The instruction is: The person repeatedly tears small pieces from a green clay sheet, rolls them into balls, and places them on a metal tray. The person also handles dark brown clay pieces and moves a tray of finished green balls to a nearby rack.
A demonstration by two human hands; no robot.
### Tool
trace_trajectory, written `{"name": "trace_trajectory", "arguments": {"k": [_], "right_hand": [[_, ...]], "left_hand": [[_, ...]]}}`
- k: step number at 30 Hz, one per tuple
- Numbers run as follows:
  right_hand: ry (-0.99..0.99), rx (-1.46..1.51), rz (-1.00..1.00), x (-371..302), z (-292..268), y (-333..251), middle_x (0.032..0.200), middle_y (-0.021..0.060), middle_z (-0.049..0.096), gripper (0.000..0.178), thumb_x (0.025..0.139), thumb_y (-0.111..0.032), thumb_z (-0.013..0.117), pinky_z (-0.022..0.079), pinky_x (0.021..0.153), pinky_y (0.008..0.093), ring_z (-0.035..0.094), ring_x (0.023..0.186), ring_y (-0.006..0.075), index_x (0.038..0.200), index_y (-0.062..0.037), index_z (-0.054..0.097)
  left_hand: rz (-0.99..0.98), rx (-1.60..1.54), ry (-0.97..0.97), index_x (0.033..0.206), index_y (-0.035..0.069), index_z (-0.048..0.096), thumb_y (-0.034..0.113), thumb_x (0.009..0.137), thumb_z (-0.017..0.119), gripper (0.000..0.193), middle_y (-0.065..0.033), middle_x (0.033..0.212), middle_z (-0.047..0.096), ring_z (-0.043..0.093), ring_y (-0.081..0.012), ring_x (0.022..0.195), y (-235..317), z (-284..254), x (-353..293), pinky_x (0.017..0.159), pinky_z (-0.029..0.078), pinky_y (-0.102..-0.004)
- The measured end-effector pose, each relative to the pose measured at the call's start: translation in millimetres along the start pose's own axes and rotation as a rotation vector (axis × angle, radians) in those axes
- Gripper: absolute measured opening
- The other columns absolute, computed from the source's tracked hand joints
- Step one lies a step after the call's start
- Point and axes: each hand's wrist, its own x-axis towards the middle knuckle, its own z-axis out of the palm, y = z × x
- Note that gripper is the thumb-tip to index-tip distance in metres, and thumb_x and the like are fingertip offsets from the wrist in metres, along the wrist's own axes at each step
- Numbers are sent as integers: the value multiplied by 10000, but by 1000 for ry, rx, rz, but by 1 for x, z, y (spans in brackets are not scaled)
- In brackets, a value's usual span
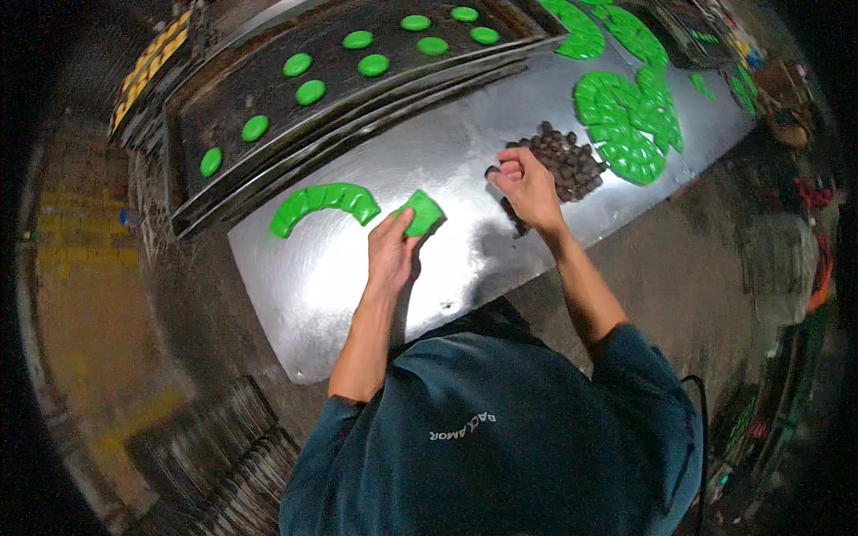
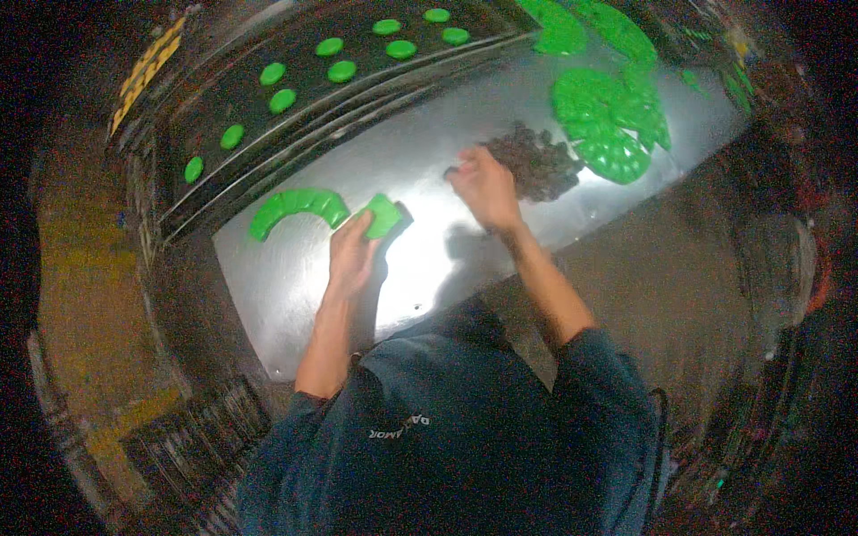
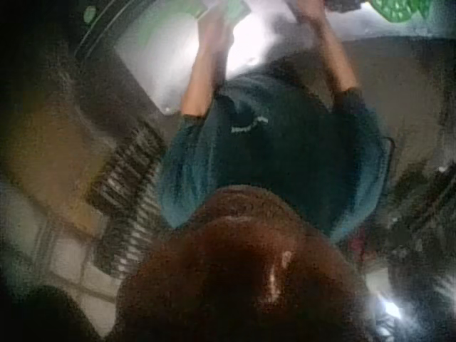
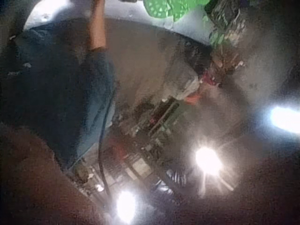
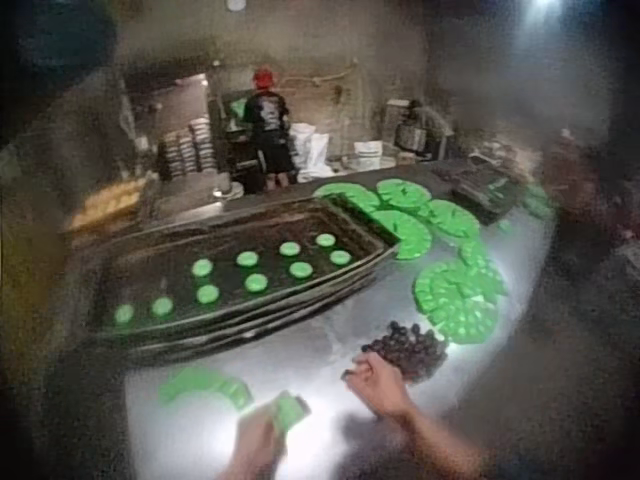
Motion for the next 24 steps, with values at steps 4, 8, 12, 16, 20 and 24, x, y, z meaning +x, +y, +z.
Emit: {"name": "trace_trajectory", "arguments": {"k": [4,8,12,16,20,24], "right_hand": [[-129,193,-169,-34,54,-36,940,56,667,253,798,-154,702,484,712,263,607,818,137,1008,-24,653],[-46,-152,-593,-38,81,-54,965,99,665,210,840,-132,624,495,711,336,621,814,240,1033,-64,666],[-312,64,-212,-33,94,-78,932,121,655,219,841,-131,629,503,669,301,623,797,230,1037,-34,640],[-406,200,-209,-59,114,-98,944,132,625,211,818,-92,638,508,632,271,626,777,231,1005,6,630],[-107,-235,-837,-120,120,-114,997,150,578,260,733,7,627,506,736,371,590,867,320,993,-4,622],[-151,-287,-956,-115,97,-133,1026,139,590,323,688,13,629,495,755,409,586,879,333,1008,-27,609]], "left_hand": [[65,-165,-63,1111,-83,519,167,954,520,295,-164,1099,577,574,-227,1020,2,20,-4,914,472,-364],[165,-224,-29,1114,-57,559,186,972,493,289,-117,1039,617,611,-165,908,21,11,-27,809,531,-317],[262,-70,47,1140,-30,563,133,924,569,271,-98,1035,633,619,-145,893,36,-4,-53,794,531,-295],[329,98,117,1208,-53,539,52,912,553,314,-92,1022,637,608,-117,814,48,-21,-62,718,525,-255],[380,155,100,1319,-52,455,31,910,502,420,-99,1061,602,563,-116,898,57,-21,-92,779,467,-244],[423,347,70,1276,-34,523,47,925,479,364,-80,934,614,546,-120,796,63,-24,-127,725,467,-254]]}}
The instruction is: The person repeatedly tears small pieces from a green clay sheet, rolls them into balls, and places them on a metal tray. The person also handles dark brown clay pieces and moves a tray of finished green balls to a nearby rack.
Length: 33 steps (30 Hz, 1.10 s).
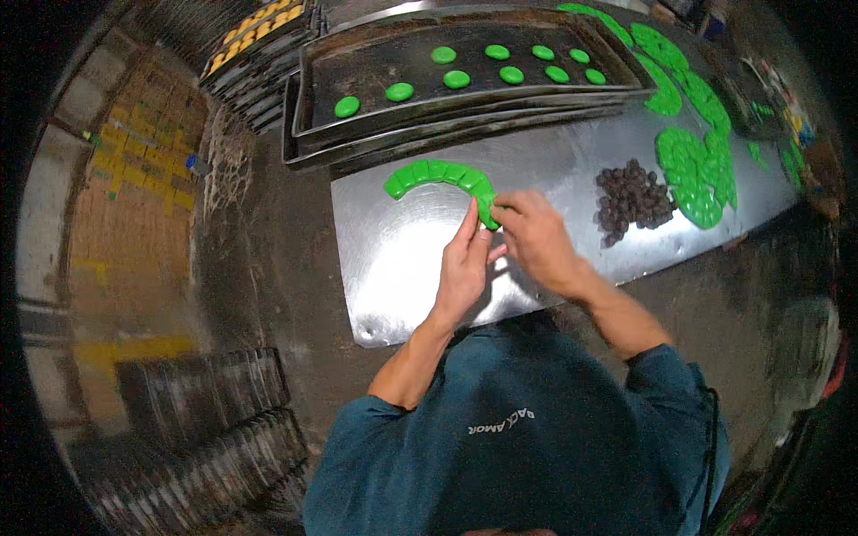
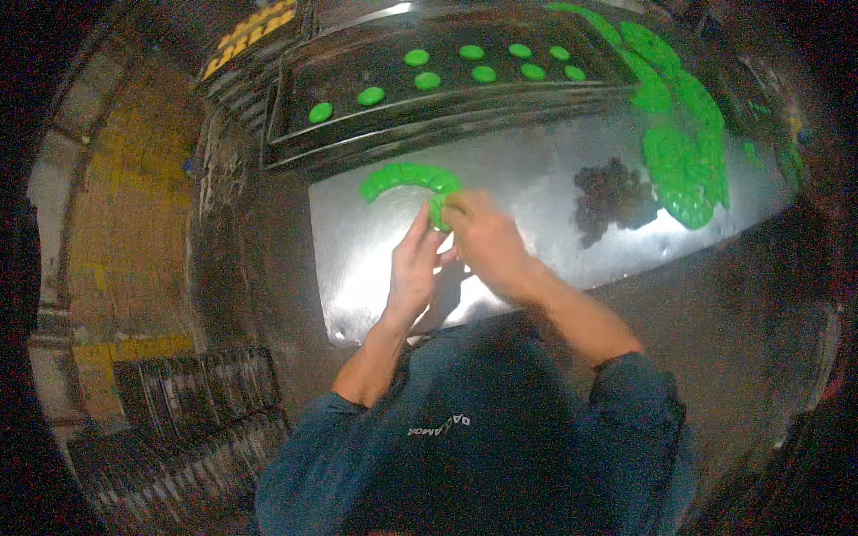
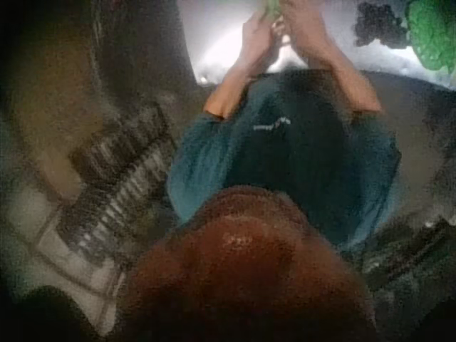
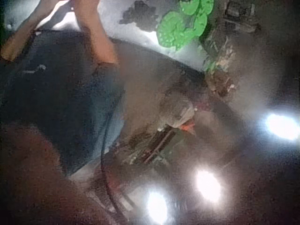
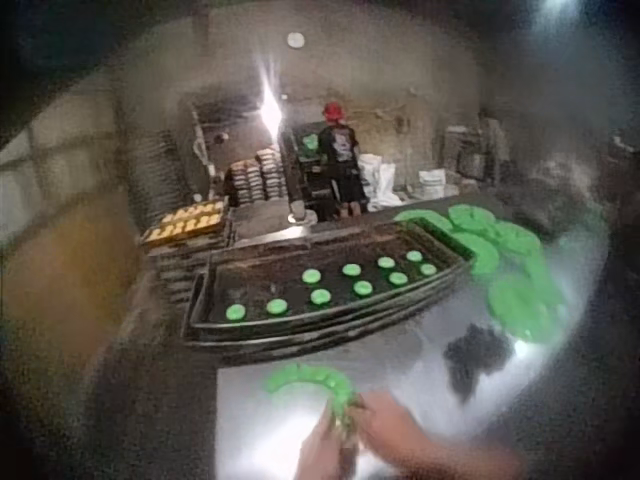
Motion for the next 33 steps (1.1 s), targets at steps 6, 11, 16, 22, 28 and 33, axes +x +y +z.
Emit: {"name": "trace_trajectory", "arguments": {"k": [6,11,16,22,28,33], "right_hand": [[-111,321,64,49,-40,-15,913,130,600,215,748,-64,668,485,561,340,592,647,269,953,-38,607],[98,233,-161,53,-27,-3,910,119,591,232,714,-18,672,505,619,333,614,747,256,939,-29,614],[46,72,-164,28,-15,11,951,108,605,286,686,6,692,523,678,337,620,803,260,960,-47,629],[-155,538,271,72,-46,10,914,105,591,280,738,-23,695,516,654,315,632,776,194,1006,-36,616],[-77,253,-75,53,-4,-1,1003,136,571,336,734,0,658,510,697,358,609,816,253,1060,0,580],[-178,42,-94,-8,12,-24,1001,124,583,322,709,25,631,492,766,376,573,908,317,1027,-6,590]], "left_hand": [[666,265,151,923,-54,638,214,983,378,377,-133,856,617,581,-175,761,24,0,34,685,459,-252],[179,-71,185,815,0,610,308,996,338,450,-81,780,618,560,-125,674,53,28,46,590,439,-261],[102,-75,234,864,-30,613,417,1018,271,583,-91,752,613,526,-119,544,32,36,68,462,411,-236],[74,5,186,1041,-49,593,367,1019,296,512,-85,829,629,568,-102,688,44,30,48,523,460,-233],[140,36,248,928,-31,628,347,1015,350,477,-58,733,613,527,-69,622,36,18,50,498,423,-219],[-179,-374,51,1044,-3,561,452,999,323,516,-64,760,588,580,-124,671,-23,3,13,567,491,-259]]}}
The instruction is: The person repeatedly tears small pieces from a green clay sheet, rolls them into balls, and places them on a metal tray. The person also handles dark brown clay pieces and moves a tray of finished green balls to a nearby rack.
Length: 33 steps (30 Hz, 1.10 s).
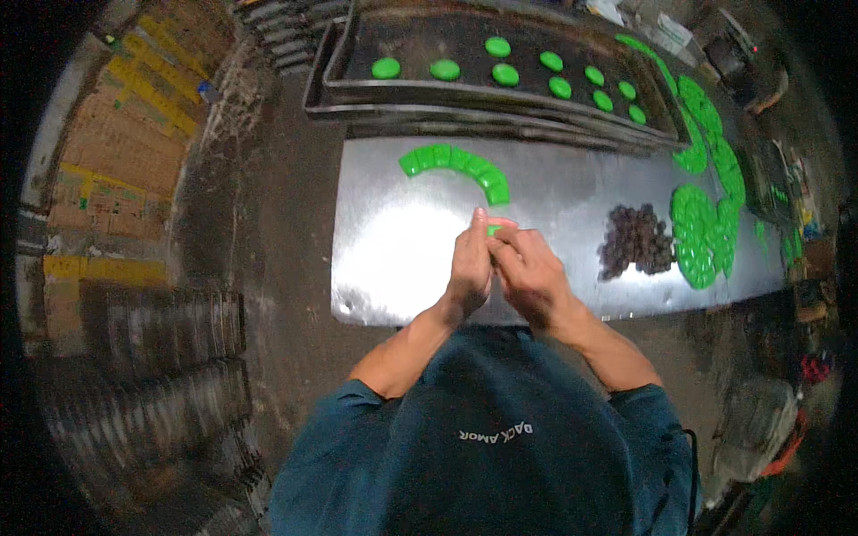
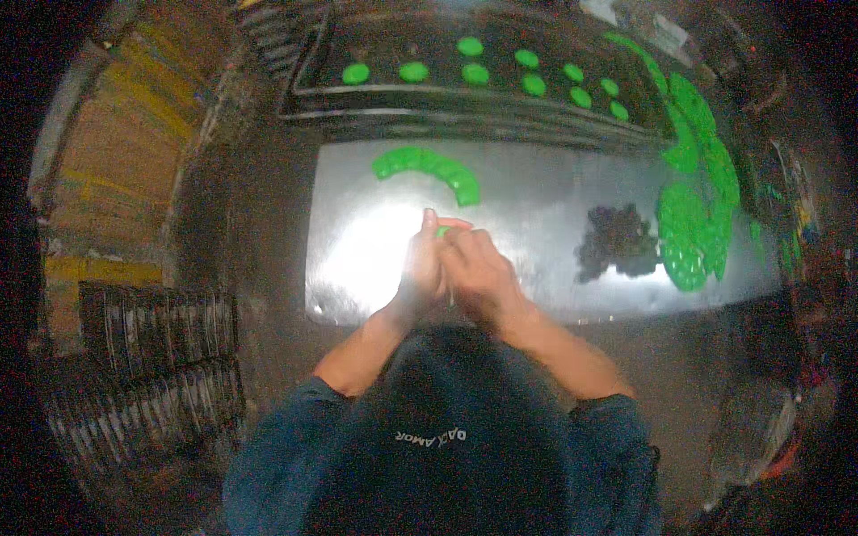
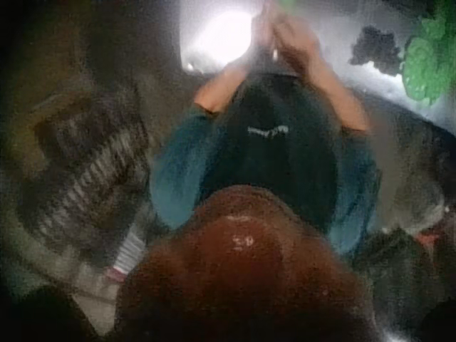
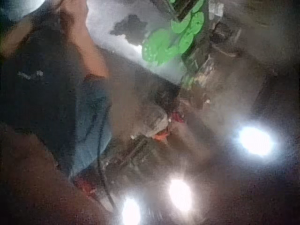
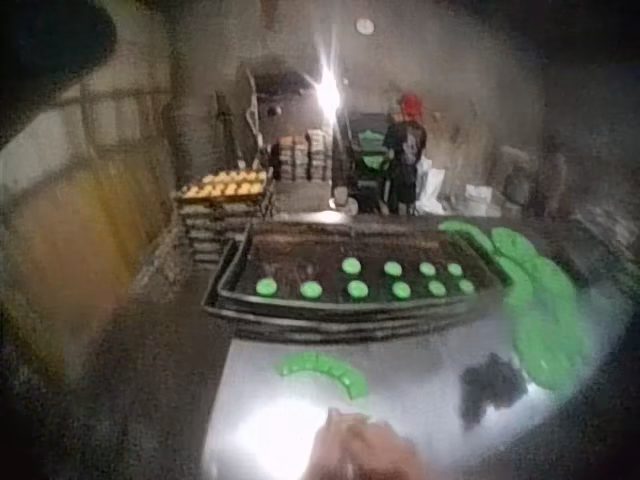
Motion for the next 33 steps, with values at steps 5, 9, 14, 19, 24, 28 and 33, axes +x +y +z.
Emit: {"name": "trace_trajectory", "arguments": {"k": [5,9,14,19,24,28,33], "right_hand": [[-358,-55,218,-80,36,35,1012,103,587,335,690,54,587,499,722,383,571,900,315,1009,-49,605],[-590,-164,409,-115,65,58,1034,99,598,290,720,14,569,493,734,437,564,918,316,998,-57,611],[-320,-58,386,-37,6,45,1219,113,573,358,822,-115,546,433,895,459,502,1131,341,1178,-92,585],[-21,-513,402,-49,98,68,1447,180,339,488,889,-254,539,213,1095,520,271,1347,404,1344,-105,446],[-231,-234,430,-76,138,84,1472,255,225,526,912,-296,516,149,1106,565,173,1370,447,1368,-67,389],[-405,50,376,-108,95,90,1286,270,446,534,829,-247,612,378,997,458,439,1192,414,1277,-3,456],[-1058,-9,478,-57,27,88,861,165,626,365,800,-280,629,500,721,438,621,850,361,1113,-110,547]], "left_hand": [[-390,545,-200,1286,-32,430,302,963,479,468,-129,1051,593,652,-221,742,-88,-101,-14,582,536,-297],[-295,638,62,1230,-56,499,201,942,513,386,-137,1058,614,642,-210,839,-9,-129,-31,651,545,-288],[-71,382,331,1171,-42,538,167,936,527,314,-142,996,621,627,-182,779,24,-195,-28,632,546,-287],[37,635,378,1144,-12,593,165,911,567,294,-135,955,640,620,-164,787,52,-184,20,703,517,-266],[390,1222,390,1191,-64,550,218,831,626,464,-228,1094,628,609,-339,1002,36,-173,125,873,472,-387],[335,1531,242,1212,-33,523,162,818,572,443,-268,1083,609,574,-440,1011,28,-163,188,886,460,-467],[334,1843,327,788,31,648,274,711,683,258,-218,831,631,606,-396,802,31,-175,168,682,478,-521]]}}
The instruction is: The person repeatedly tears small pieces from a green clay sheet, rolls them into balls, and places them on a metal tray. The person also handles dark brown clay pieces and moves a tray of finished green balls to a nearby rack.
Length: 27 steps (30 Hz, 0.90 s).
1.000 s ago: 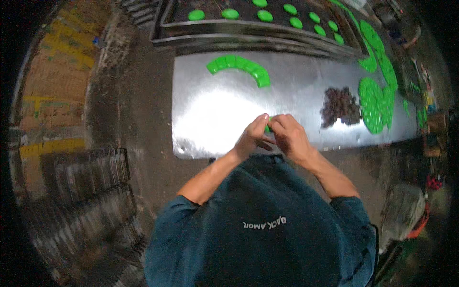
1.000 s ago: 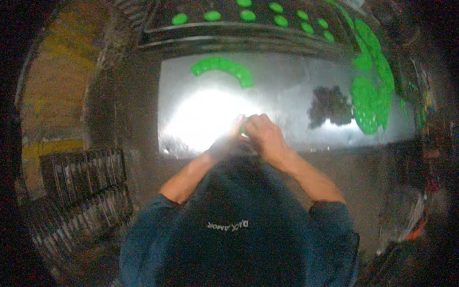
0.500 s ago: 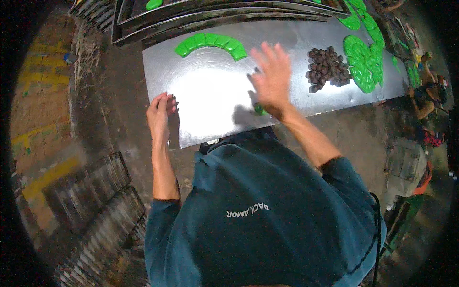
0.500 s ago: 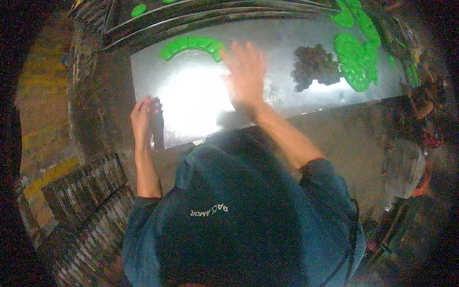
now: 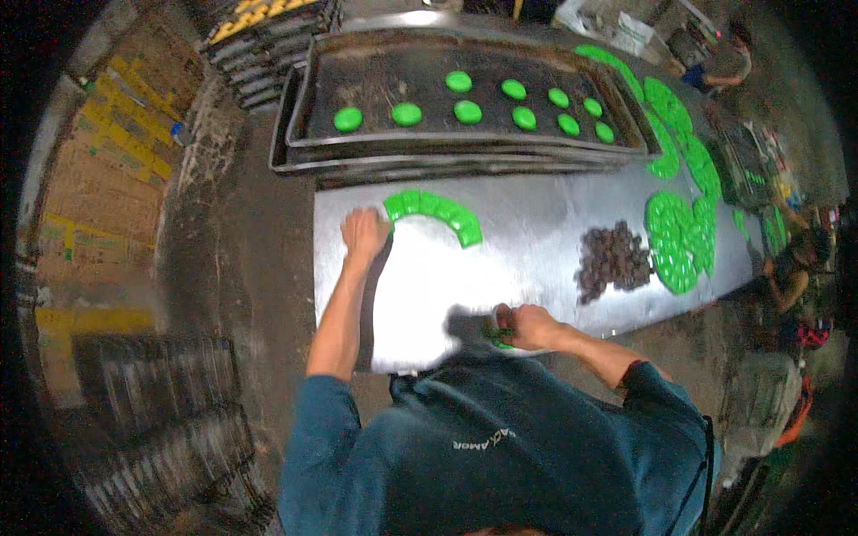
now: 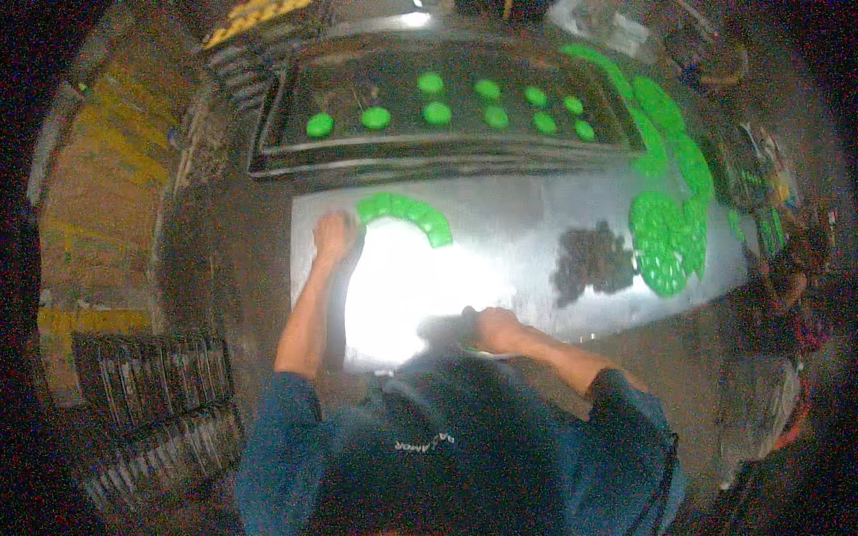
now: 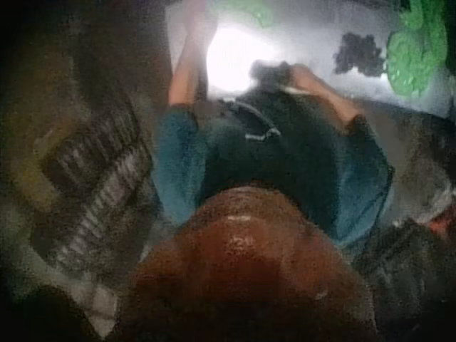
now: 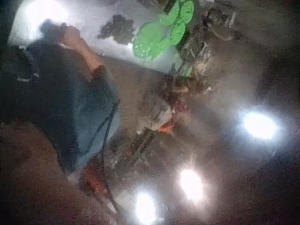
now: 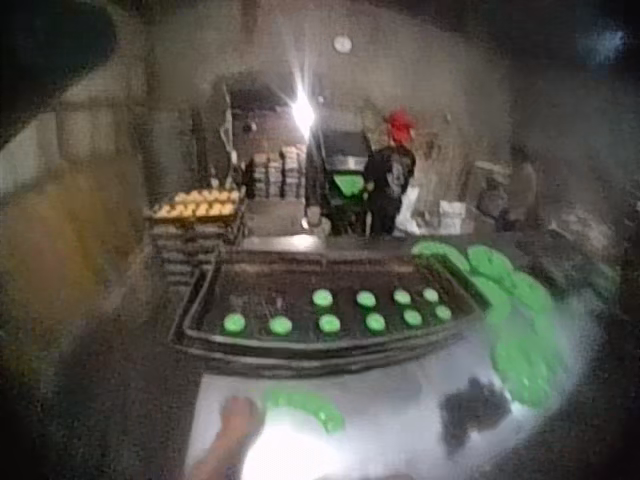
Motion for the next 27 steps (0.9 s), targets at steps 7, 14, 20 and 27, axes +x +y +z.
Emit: {"name": "trace_trajectory", "arguments": {"k": [7,14,20,27], "right_hand": [[978,336,-409,126,-279,-25,858,132,682,347,817,-225,666,497,706,326,635,762,170,1086,-9,638],[1113,-166,-93,292,-327,-28,1022,188,651,285,826,-209,565,506,805,460,624,935,379,1069,-78,633],[753,109,-541,146,-234,-133,1064,178,643,316,872,-287,559,499,835,413,612,969,362,1058,-52,660],[1180,888,-590,44,-90,-125,838,78,655,118,848,-79,646,484,717,261,593,756,124,894,30,644]], "left_hand": [[-442,-621,62,1209,-30,466,219,797,688,529,-153,788,601,604,-275,704,-19,-53,-140,662,480,-395],[-563,-785,106,1117,-48,589,194,897,597,327,-147,911,648,639,-212,799,-13,-50,-208,681,513,-305],[-604,-1407,307,1177,-40,547,147,963,495,289,-100,956,596,582,-119,752,37,-105,-168,639,532,-286],[-76,-1041,627,801,43,511,157,951,478,192,-15,717,510,470,-83,654,134,-104,-92,553,401,-246]]}}
